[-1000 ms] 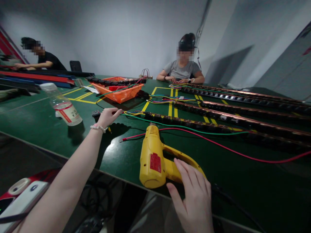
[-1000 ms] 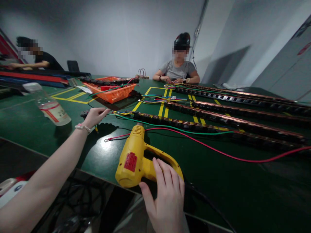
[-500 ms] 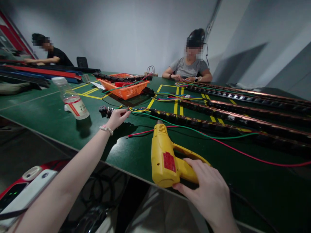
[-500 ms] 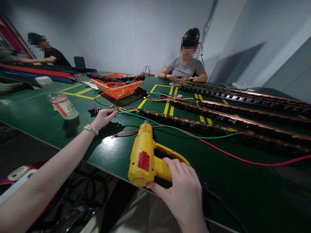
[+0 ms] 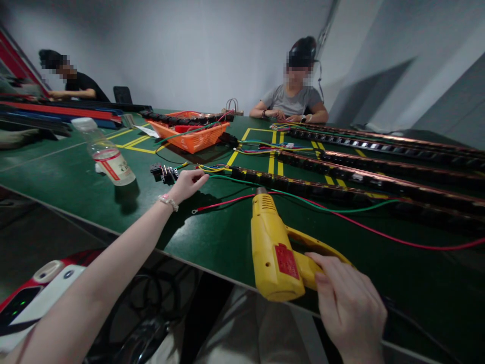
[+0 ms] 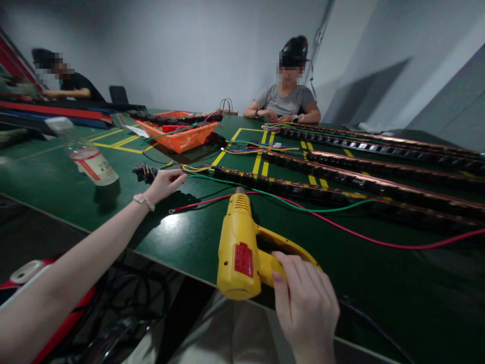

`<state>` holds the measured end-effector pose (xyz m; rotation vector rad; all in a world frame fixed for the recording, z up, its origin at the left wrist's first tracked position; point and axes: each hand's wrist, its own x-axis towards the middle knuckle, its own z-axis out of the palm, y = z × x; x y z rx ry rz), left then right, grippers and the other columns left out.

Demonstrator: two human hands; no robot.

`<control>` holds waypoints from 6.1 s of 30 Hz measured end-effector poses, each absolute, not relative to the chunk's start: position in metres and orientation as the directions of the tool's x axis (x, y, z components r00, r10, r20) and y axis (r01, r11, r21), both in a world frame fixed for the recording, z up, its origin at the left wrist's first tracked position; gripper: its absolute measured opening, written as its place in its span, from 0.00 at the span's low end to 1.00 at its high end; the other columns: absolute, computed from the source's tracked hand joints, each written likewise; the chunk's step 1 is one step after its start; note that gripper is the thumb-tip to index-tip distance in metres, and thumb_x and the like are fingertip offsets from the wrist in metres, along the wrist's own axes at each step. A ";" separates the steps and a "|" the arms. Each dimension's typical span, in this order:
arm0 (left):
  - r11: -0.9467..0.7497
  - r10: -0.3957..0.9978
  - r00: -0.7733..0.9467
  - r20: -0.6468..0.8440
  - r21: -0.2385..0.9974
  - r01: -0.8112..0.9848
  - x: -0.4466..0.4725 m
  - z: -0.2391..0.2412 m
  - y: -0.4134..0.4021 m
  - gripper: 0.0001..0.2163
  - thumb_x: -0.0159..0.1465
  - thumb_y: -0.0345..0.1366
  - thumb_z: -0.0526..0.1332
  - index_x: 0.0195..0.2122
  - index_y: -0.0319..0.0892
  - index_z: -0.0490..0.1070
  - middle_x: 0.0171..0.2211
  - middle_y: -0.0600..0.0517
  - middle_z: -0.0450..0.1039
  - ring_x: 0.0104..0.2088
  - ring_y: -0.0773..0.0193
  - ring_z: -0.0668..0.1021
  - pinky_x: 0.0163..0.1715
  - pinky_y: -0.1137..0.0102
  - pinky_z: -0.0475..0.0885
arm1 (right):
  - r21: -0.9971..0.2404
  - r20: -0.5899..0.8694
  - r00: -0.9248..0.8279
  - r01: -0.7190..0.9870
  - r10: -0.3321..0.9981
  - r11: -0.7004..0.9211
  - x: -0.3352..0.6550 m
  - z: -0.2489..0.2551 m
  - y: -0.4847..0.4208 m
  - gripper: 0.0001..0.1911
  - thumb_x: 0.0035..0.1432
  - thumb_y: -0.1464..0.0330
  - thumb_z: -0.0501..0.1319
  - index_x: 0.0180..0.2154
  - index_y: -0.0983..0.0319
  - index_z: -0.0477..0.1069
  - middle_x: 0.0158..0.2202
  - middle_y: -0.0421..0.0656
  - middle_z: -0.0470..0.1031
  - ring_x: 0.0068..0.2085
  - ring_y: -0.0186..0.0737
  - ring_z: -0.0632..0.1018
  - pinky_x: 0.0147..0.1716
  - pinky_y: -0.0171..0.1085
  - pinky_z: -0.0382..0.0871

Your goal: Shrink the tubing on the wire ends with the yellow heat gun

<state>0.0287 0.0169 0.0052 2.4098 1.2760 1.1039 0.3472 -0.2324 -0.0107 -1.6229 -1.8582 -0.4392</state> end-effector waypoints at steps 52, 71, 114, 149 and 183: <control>-0.609 0.754 0.494 0.433 0.178 0.773 0.026 0.006 -0.045 0.11 0.63 0.39 0.50 0.36 0.41 0.69 0.25 0.53 0.72 0.24 0.69 0.72 0.27 0.75 0.63 | -0.211 0.634 -0.079 0.939 0.769 0.271 0.291 -0.004 -0.213 0.15 0.62 0.69 0.48 0.33 0.61 0.73 0.27 0.39 0.75 0.30 0.33 0.71 0.35 0.35 0.56; -0.835 0.546 0.789 0.282 0.259 0.485 -0.004 0.000 -0.118 0.07 0.62 0.33 0.49 0.33 0.42 0.66 0.32 0.46 0.71 0.35 0.62 0.72 0.37 0.68 0.67 | 0.009 0.793 -0.186 0.956 0.580 0.294 0.390 -0.015 -0.251 0.13 0.58 0.73 0.50 0.34 0.62 0.73 0.27 0.41 0.77 0.29 0.37 0.76 0.36 0.37 0.65; -0.232 0.914 0.037 0.405 0.444 0.865 -0.009 -0.019 -0.058 0.07 0.60 0.35 0.55 0.36 0.42 0.72 0.33 0.49 0.70 0.32 0.63 0.72 0.34 0.70 0.65 | -0.061 0.286 -0.131 0.986 0.949 0.155 0.304 0.020 -0.145 0.21 0.66 0.63 0.42 0.41 0.60 0.72 0.36 0.43 0.78 0.39 0.37 0.77 0.32 0.34 0.60; -0.278 0.926 0.035 0.375 0.617 0.736 -0.007 -0.019 -0.061 0.12 0.61 0.42 0.52 0.34 0.41 0.71 0.29 0.51 0.73 0.30 0.64 0.72 0.30 0.71 0.62 | -0.160 0.301 -0.635 0.702 0.711 0.694 0.257 0.018 -0.178 0.55 0.43 0.36 0.52 0.64 0.61 0.45 0.37 0.46 0.70 0.38 0.46 0.73 0.40 0.44 0.64; -0.272 0.948 -0.049 0.314 0.881 0.387 -0.010 -0.011 -0.065 0.13 0.58 0.43 0.56 0.35 0.38 0.70 0.25 0.52 0.69 0.27 0.68 0.70 0.31 0.72 0.65 | -0.137 0.351 -0.416 0.863 0.839 0.486 0.316 0.017 -0.187 0.53 0.40 0.39 0.60 0.62 0.57 0.51 0.44 0.42 0.74 0.42 0.43 0.74 0.41 0.41 0.65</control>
